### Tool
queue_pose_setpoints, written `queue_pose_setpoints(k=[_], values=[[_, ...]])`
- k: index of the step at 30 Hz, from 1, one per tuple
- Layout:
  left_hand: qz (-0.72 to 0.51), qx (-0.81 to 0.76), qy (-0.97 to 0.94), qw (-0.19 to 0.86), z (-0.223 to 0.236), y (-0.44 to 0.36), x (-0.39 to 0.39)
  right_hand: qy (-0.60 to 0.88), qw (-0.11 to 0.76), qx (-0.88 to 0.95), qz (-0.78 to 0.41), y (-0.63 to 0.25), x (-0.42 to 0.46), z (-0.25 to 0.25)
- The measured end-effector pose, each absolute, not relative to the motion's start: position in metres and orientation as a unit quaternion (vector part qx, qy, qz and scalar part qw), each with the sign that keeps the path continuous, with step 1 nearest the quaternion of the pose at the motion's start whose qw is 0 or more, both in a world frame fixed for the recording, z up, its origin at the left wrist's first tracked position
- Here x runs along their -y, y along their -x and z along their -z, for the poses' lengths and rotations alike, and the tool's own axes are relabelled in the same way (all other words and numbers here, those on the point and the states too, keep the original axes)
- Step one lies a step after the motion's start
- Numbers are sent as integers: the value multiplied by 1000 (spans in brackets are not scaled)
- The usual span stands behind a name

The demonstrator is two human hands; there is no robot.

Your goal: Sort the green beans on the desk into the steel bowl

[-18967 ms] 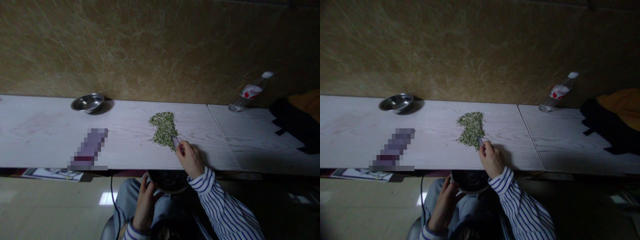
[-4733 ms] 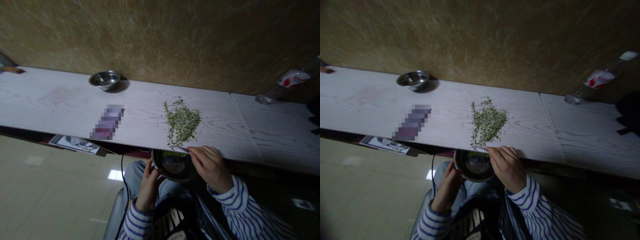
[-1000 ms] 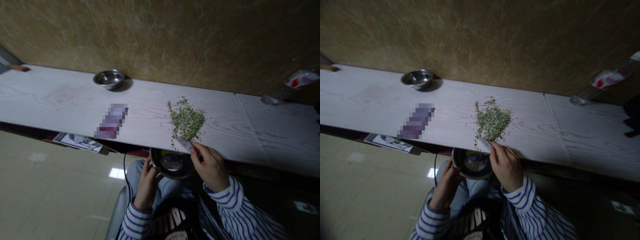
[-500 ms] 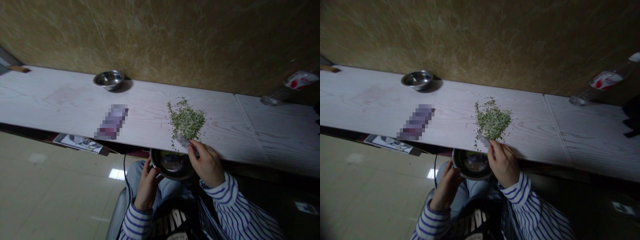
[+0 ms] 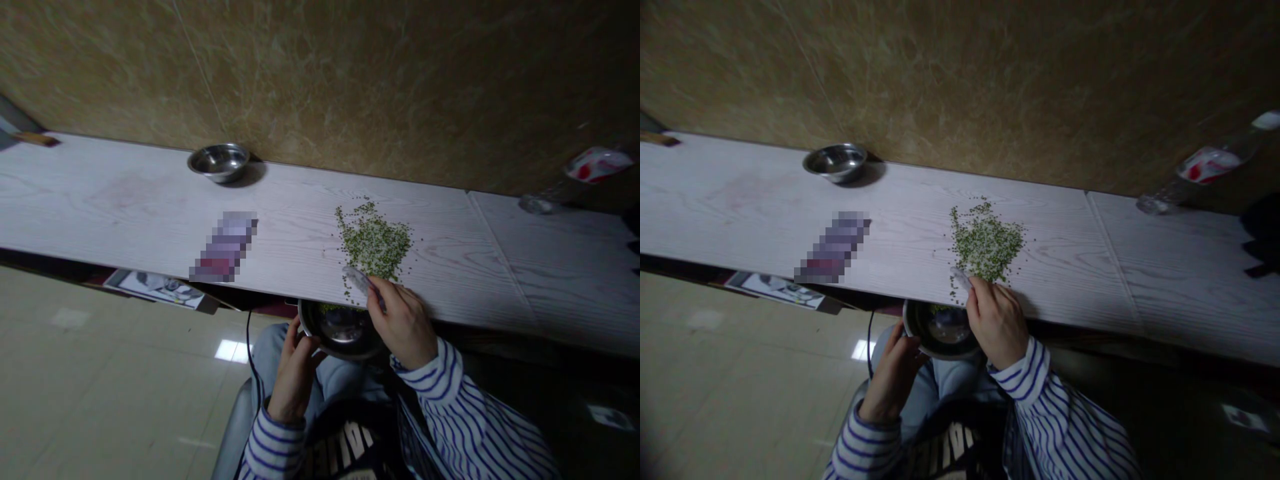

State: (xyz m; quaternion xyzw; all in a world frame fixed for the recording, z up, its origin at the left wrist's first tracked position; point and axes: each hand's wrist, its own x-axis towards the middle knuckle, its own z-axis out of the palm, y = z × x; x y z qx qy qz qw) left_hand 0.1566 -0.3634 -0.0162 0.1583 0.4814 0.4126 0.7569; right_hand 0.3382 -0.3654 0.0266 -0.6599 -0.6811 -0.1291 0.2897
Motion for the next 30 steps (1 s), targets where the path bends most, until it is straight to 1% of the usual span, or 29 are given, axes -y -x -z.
queue_pose_setpoints(k=[30], values=[[-423, -483, -175, 746, 21, -152, 357, 658, 303, 681, 109, -335, 364, -25]])
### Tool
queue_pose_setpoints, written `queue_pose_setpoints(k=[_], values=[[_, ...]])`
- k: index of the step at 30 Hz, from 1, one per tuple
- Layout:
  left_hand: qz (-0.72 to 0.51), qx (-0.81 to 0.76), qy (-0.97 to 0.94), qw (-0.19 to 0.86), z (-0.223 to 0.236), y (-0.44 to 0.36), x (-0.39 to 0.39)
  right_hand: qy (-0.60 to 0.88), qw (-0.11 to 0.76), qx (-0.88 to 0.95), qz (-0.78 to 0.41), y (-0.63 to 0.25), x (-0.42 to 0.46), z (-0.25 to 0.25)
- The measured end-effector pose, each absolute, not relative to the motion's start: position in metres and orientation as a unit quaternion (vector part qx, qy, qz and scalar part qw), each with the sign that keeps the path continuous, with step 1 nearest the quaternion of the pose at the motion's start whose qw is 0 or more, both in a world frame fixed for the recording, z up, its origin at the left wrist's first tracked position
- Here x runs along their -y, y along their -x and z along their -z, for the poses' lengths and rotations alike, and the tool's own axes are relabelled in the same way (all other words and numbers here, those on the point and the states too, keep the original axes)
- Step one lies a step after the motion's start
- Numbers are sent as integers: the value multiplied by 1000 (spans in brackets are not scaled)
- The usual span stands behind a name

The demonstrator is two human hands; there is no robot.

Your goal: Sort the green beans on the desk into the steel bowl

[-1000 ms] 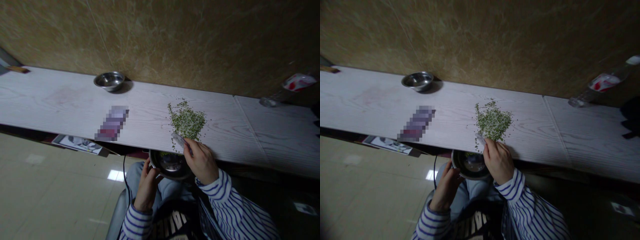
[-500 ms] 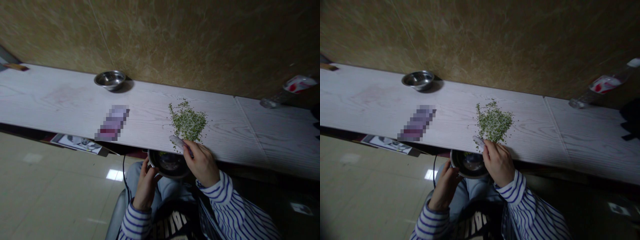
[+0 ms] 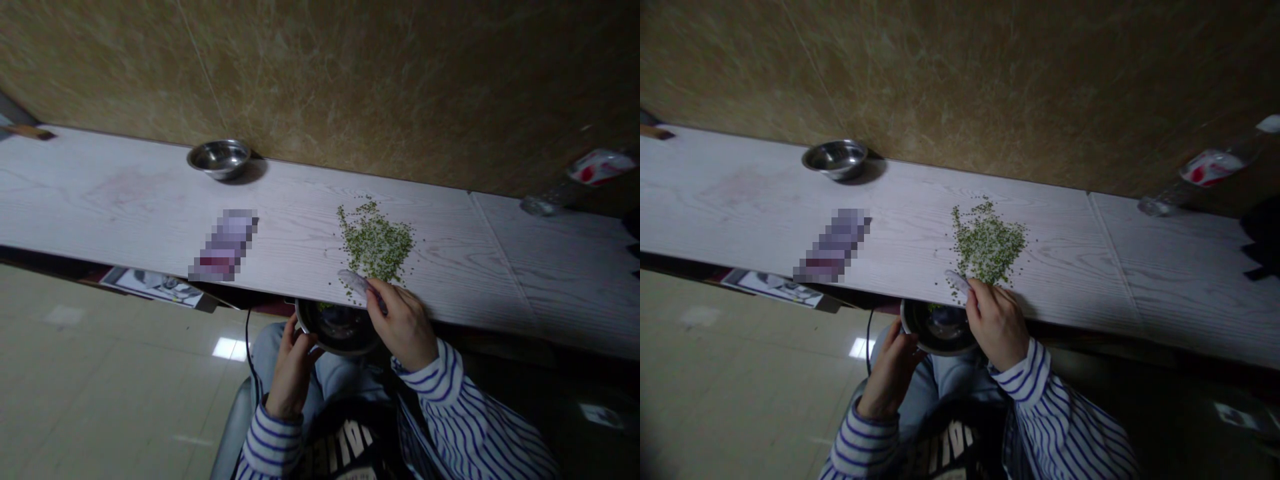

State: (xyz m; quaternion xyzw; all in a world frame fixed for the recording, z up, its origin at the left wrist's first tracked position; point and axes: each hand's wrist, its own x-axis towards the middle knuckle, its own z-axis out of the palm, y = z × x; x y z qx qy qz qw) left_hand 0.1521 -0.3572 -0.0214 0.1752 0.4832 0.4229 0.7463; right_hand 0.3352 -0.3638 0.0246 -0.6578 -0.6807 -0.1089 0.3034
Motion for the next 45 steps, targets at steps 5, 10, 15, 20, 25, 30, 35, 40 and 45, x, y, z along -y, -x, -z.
queue_pose_setpoints(k=[5, 10, 15, 20, 25, 30, 35, 40, 45], values=[[-430, -474, -184, 746, 23, -150, 357, 655, 311, 683, 90, -334, 362, -23], [-431, -485, -190, 736, 24, -148, 355, 652, 305, 691, 70, -336, 361, -23], [-425, -486, -189, 740, 23, -147, 353, 649, 297, 699, 51, -334, 357, -25], [-428, -484, -184, 740, 24, -145, 352, 637, 299, 709, 40, -330, 355, -26], [-430, -486, -185, 738, 26, -145, 351, 634, 282, 719, 24, -329, 356, -28], [-427, -481, -189, 742, 27, -144, 351, 626, 268, 733, 5, -330, 359, -31], [-423, -485, -193, 741, 29, -144, 350, 618, 260, 742, -2, -330, 361, -32], [-429, -473, -185, 747, 28, -146, 352, 613, 267, 743, -13, -329, 366, -34], [-427, -472, -186, 749, 25, -149, 354, 609, 276, 744, -12, -330, 373, -35]])
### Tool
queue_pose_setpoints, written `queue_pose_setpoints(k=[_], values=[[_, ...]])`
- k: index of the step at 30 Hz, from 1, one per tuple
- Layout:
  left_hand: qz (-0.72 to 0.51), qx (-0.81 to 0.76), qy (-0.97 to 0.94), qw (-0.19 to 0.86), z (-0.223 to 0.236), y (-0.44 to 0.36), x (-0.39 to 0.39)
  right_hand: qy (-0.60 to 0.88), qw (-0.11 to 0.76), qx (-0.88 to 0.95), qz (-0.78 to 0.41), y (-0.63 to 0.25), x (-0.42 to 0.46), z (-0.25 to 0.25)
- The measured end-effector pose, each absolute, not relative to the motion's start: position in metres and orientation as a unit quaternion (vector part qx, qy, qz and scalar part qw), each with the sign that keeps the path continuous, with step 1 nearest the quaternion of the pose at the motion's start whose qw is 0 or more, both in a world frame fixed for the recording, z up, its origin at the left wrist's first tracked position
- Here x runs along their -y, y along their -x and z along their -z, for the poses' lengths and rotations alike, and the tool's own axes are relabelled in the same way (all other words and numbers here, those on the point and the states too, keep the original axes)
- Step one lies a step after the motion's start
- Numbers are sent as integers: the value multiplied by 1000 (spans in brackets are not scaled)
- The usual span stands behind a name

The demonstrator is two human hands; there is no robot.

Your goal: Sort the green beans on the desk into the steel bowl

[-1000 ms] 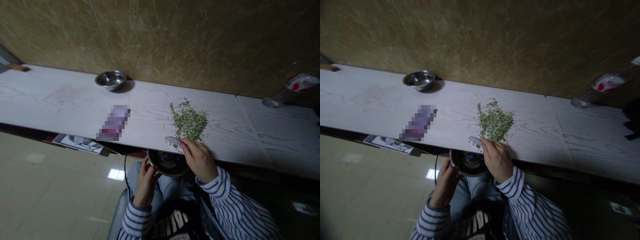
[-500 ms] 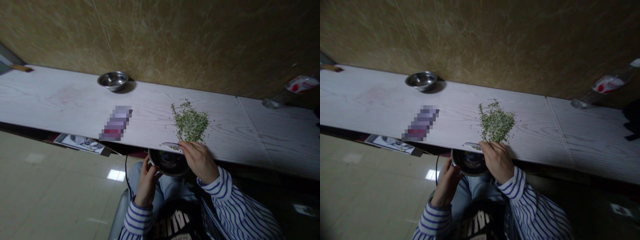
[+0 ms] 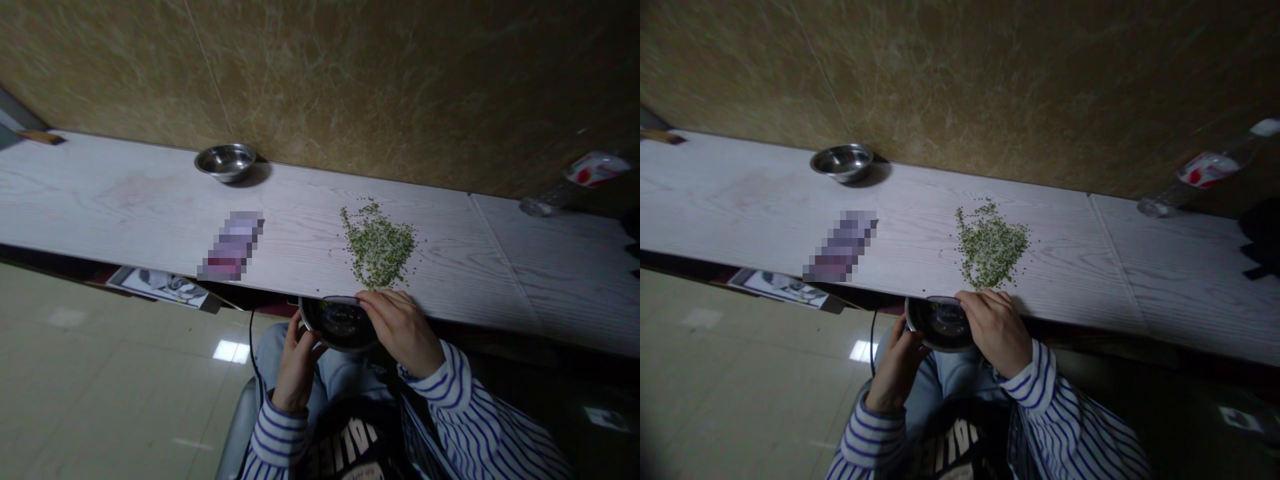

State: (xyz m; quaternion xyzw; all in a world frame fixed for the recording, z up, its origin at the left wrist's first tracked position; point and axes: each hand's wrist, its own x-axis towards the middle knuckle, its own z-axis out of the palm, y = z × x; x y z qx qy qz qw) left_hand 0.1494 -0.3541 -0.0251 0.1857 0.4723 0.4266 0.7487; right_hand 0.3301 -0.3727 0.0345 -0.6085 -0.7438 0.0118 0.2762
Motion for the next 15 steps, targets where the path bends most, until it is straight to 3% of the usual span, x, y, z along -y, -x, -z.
queue_pose_setpoints(k=[6, 15], values=[[-423, -490, -190, 738, 27, -146, 353, 620, 312, 719, 26, -327, 362, -32], [-443, -483, -194, 730, 30, -130, 353, 603, 266, 752, 27, -309, 342, -29]])
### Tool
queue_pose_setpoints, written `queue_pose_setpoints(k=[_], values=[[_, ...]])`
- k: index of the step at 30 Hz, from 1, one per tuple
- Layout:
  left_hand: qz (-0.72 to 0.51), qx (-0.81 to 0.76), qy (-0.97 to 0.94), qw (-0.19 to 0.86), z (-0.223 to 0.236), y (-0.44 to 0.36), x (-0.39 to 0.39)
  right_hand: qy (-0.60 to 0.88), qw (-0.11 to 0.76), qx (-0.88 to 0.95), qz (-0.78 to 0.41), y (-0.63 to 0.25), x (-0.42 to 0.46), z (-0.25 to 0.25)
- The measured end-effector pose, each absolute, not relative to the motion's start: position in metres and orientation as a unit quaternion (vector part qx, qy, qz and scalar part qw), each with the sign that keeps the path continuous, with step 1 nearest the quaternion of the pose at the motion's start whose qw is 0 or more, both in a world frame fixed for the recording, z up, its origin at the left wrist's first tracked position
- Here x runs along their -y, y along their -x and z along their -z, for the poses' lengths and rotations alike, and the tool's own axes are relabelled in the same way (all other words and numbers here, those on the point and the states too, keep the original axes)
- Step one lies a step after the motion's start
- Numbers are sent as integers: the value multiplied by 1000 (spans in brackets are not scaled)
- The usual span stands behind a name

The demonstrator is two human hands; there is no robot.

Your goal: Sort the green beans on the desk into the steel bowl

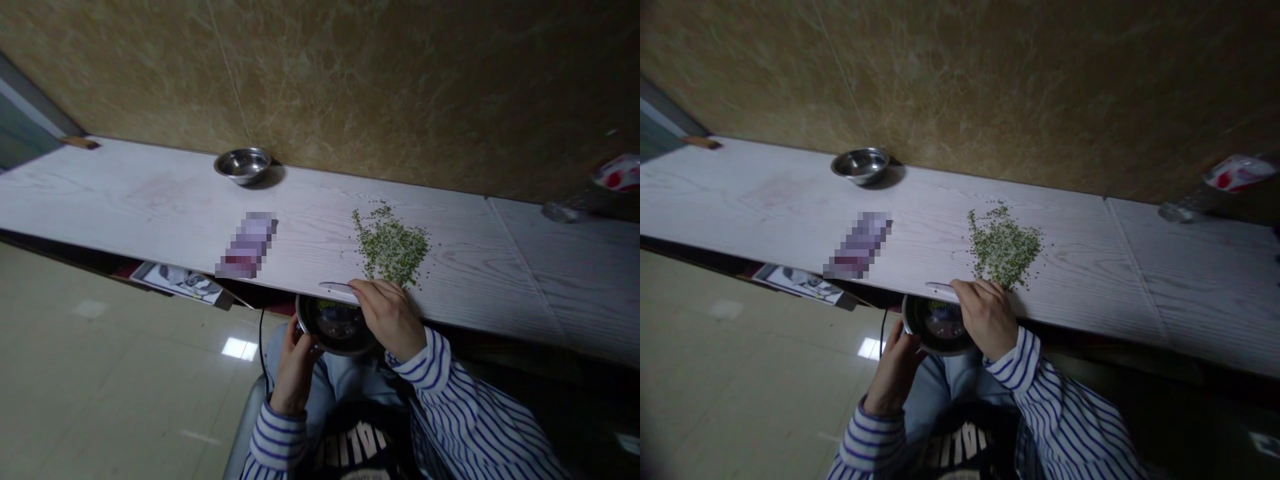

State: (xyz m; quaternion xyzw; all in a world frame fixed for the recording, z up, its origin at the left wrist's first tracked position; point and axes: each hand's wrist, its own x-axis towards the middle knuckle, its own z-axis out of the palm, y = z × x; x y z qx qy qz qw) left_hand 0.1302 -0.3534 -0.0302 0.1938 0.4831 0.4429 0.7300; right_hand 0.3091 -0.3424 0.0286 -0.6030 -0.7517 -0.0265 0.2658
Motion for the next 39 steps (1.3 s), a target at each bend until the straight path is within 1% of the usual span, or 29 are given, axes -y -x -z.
queue_pose_setpoints(k=[5, 10, 15, 19, 26, 31, 39], values=[[-445, -495, -178, 725, 31, -128, 354, 587, 250, 770, -1, -311, 351, -34], [-442, -501, -173, 724, 29, -129, 355, 568, 263, 780, -4, -317, 363, -38], [-417, -500, -177, 738, 27, -138, 363, 607, 316, 728, 44, -345, 380, -39], [-405, -503, -173, 744, 28, -149, 371, 651, 329, 680, 78, -372, 395, -38], [-376, -484, -222, 758, 29, -161, 378, 672, 285, 680, 68, -391, 412, -31], [-356, -496, -216, 762, 31, -164, 382, 671, 288, 679, 76, -398, 415, -30], [-353, -500, -219, 760, 31, -166, 383, 654, 271, 706, 43, -394, 416, -29]])
